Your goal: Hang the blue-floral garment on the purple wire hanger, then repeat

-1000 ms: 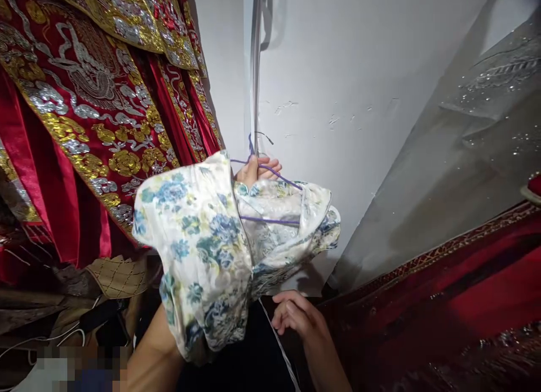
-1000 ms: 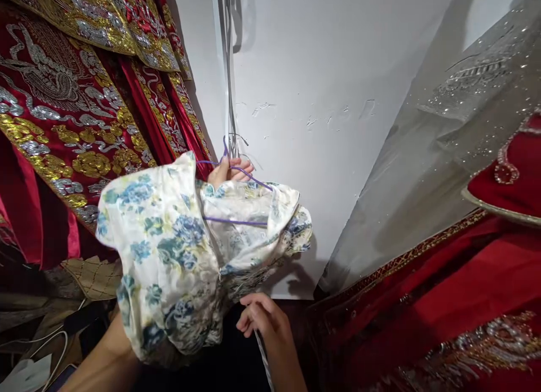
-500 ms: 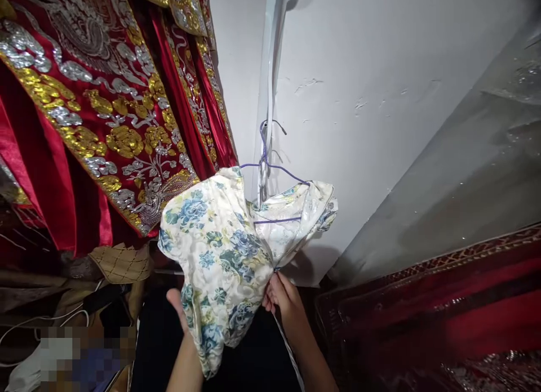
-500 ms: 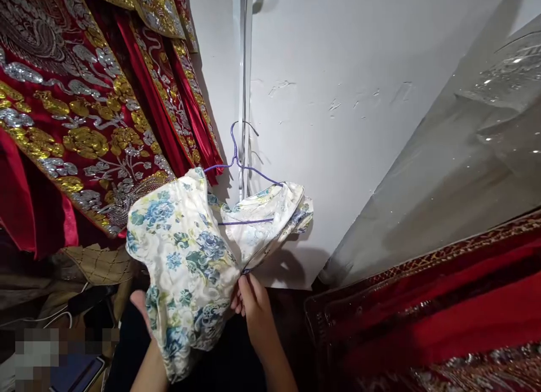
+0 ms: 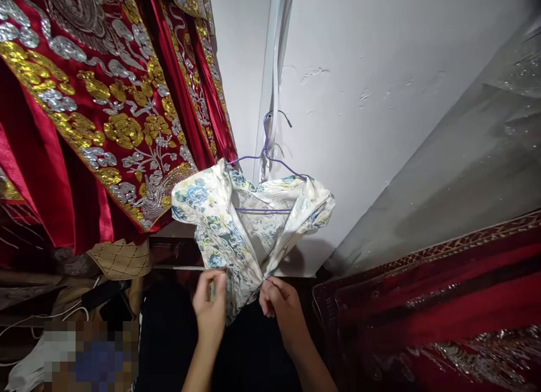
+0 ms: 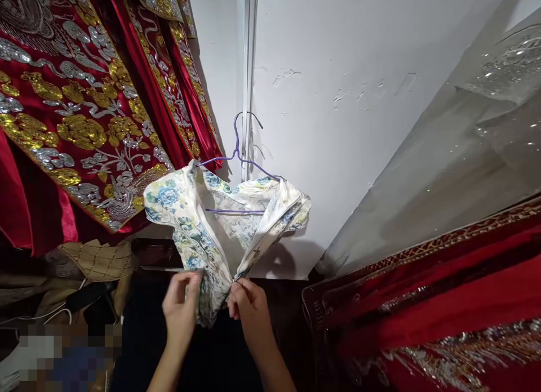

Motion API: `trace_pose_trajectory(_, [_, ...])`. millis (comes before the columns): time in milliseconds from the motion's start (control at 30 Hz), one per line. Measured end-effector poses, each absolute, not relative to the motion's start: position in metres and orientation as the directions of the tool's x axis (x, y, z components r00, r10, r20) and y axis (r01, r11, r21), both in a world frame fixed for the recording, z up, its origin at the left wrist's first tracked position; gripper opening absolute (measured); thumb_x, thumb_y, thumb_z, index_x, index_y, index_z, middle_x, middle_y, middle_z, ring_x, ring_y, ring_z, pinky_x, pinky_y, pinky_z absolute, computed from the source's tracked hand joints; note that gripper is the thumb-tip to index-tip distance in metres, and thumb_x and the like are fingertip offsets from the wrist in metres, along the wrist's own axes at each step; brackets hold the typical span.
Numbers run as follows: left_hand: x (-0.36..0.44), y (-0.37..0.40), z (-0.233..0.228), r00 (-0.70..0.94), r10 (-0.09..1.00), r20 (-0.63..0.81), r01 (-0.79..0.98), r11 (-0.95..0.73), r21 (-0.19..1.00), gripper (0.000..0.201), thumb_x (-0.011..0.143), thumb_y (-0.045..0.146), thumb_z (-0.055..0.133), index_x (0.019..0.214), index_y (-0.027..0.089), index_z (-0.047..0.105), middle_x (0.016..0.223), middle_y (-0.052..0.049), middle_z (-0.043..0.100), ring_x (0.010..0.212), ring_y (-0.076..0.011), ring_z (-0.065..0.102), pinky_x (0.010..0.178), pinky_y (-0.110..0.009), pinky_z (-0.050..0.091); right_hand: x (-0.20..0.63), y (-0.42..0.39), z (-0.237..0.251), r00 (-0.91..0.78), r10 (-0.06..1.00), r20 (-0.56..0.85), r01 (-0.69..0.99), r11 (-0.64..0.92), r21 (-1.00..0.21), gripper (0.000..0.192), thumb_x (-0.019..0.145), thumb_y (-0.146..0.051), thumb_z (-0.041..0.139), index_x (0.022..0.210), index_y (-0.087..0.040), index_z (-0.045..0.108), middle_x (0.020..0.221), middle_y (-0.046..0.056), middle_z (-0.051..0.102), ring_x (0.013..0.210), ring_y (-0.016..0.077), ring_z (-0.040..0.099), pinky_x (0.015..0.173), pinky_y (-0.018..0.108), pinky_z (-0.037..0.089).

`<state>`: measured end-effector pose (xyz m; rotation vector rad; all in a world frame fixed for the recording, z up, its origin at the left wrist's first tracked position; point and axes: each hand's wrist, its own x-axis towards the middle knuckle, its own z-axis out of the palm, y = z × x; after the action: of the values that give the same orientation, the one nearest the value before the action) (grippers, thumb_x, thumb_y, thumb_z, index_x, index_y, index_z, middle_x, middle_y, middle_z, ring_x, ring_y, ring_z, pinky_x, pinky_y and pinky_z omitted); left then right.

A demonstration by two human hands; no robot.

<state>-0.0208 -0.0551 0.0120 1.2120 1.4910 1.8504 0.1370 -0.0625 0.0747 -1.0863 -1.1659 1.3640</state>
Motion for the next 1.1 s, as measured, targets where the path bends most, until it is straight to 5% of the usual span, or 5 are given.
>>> trace_pose_trajectory(100, [0.004, -0.065, 0.024, -0.223, 0.868, 0.444, 0.229, -0.396, 0.889, 0.015, 0.095, 0.027, 0.058, 0.091, 0.022, 0.072, 0.103, -0.008, 0.069, 0.101, -0.0251, 0.067, 0.091, -0.038, 0.053, 0.133, -0.060, 0.078, -0.180, 0.983, -0.046, -0.063, -0.058, -0.996, 0.038, 0.092, -0.038, 0.048, 0.058, -0.021, 0.046, 0.046, -0.003, 0.049, 0.045, 0.0106, 0.040, 0.051, 0.026, 0.032])
trace_pose_trajectory(333, [0.023, -0.049, 0.031, -0.175, 0.841, 0.513, 0.221, -0.474, 0.852, 0.011, 0.095, 0.024, 0.058, 0.103, 0.022, 0.066, 0.096, -0.007, 0.067, 0.091, -0.0229, 0.067, 0.082, -0.036, 0.055, 0.142, -0.047, 0.106, -0.257, 0.965, -0.058, 0.054, -0.046, -0.998, 0.028, 0.090, -0.030, 0.051, 0.068, -0.018, 0.064, 0.046, -0.002, 0.060, 0.040, 0.0095, 0.039, 0.048, 0.024, 0.028])
trace_pose_trajectory(500, [0.033, -0.038, 0.031, -0.081, 0.865, 0.495, 0.256, -0.462, 0.849, 0.010, 0.098, 0.025, 0.051, 0.098, 0.021, 0.060, 0.089, -0.006, 0.059, 0.084, -0.0210, 0.061, 0.076, -0.034, 0.051, 0.159, 0.011, 0.169, -0.022, 0.990, 0.140, -0.044, 0.139, -0.989, 0.026, 0.084, -0.032, 0.058, 0.064, -0.017, 0.062, 0.044, -0.002, 0.058, 0.038, 0.0078, 0.039, 0.042, 0.021, 0.026])
trace_pose_trajectory(833, [0.013, -0.001, 0.052, 0.076, 0.909, 0.409, 0.341, -0.409, 0.846, 0.011, 0.097, 0.029, 0.055, 0.094, 0.020, 0.061, 0.083, -0.003, 0.063, 0.078, -0.0195, 0.061, 0.074, -0.033, 0.048, 0.154, 0.050, 0.247, -0.094, 0.933, 0.347, -0.126, 0.334, -0.934, 0.022, 0.087, -0.027, 0.056, 0.070, -0.015, 0.063, 0.050, -0.001, 0.062, 0.037, 0.0045, 0.040, 0.039, 0.016, 0.025])
trace_pose_trajectory(1100, [-0.005, 0.043, 0.213, 0.076, 0.529, 0.846, 0.454, -0.773, 0.443, 0.023, 0.099, 0.022, 0.056, 0.120, 0.022, 0.065, 0.103, -0.006, 0.067, 0.092, -0.0173, 0.063, 0.085, -0.031, 0.050, 0.142, 0.038, 0.232, -0.134, 0.896, 0.425, -0.035, 0.424, -0.905, 0.025, 0.092, -0.030, 0.053, 0.073, -0.017, 0.063, 0.049, -0.003, 0.058, 0.040, 0.0066, 0.042, 0.044, 0.019, 0.031])
